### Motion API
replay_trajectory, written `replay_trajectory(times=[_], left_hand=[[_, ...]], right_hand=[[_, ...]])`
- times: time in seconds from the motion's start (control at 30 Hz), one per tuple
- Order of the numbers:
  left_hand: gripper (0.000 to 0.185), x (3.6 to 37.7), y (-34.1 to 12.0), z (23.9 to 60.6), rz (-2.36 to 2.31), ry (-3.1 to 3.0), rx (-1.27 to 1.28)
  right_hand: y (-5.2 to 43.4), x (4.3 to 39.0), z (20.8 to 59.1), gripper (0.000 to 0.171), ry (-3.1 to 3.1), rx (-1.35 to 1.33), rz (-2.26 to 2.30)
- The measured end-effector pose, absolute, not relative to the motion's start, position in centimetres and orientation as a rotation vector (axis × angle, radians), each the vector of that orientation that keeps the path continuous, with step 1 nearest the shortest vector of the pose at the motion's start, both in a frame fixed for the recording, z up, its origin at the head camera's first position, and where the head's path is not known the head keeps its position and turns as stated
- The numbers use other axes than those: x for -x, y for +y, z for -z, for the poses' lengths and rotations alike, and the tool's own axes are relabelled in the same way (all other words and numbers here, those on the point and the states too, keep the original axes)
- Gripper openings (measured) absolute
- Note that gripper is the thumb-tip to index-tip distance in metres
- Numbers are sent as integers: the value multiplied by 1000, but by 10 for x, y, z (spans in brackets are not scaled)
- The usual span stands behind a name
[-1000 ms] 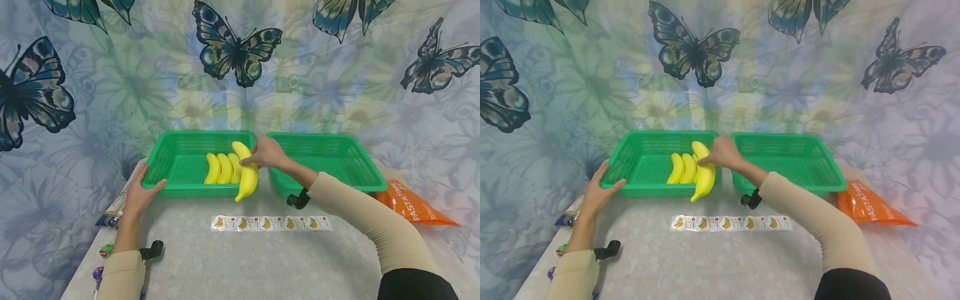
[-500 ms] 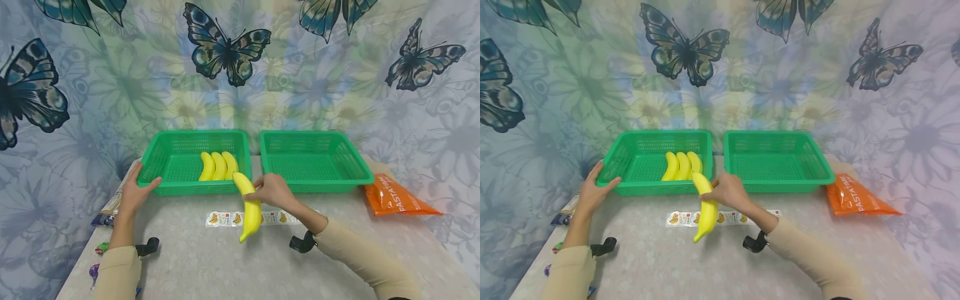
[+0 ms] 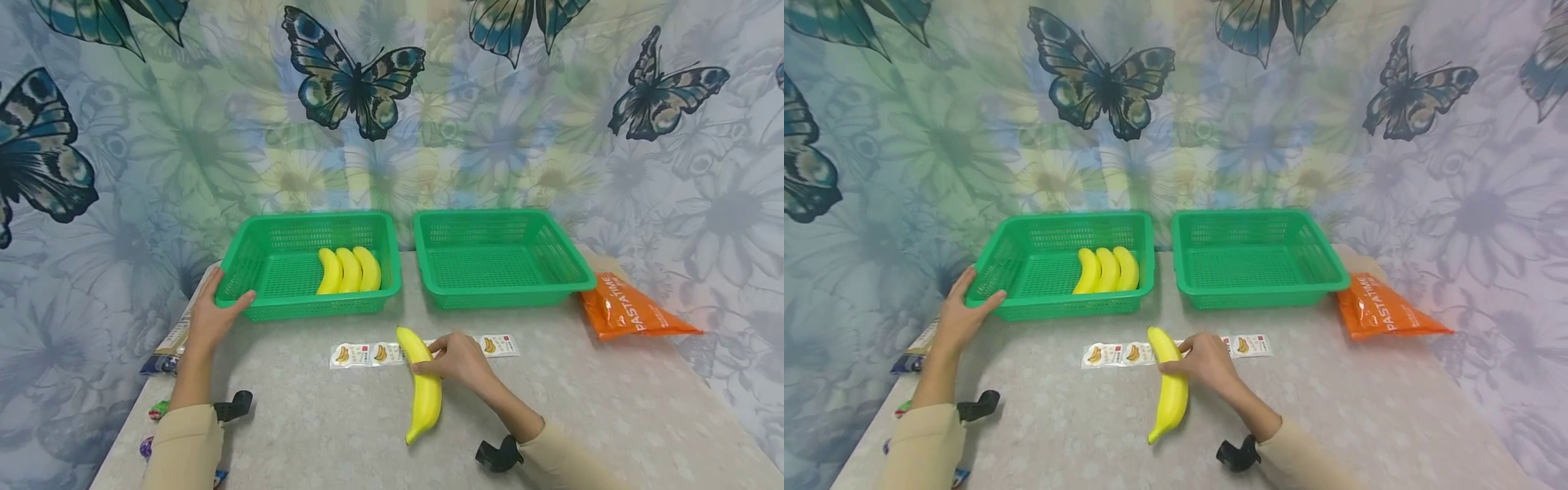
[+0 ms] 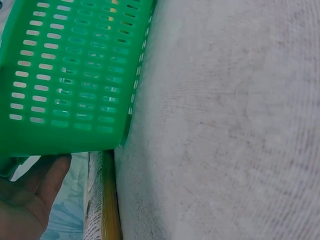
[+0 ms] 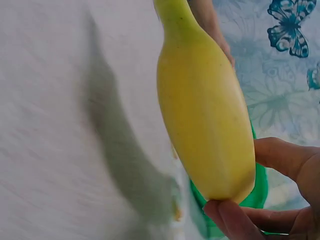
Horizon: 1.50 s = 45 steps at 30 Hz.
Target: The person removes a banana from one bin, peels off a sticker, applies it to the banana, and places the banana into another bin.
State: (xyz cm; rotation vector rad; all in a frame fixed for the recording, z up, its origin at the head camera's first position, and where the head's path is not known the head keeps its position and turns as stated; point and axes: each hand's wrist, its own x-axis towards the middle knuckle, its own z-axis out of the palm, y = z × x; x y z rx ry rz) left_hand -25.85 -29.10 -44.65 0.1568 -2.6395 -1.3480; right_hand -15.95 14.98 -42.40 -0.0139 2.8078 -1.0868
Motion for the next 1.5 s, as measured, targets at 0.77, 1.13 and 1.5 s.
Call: replay_trajectory(times=[0.77,1.13,1.5], left_hand=[[94,258,-291,451,1408,-2594,-147],[100,256,-291,436,1300,-2727,-146],[91,229,-258,426,645,-2559,29]], right_hand=[[167,133,452,47,2719,34,1016],[164,132,449,50,2723,56,1007],[163,131,452,51,2712,55,1028]])
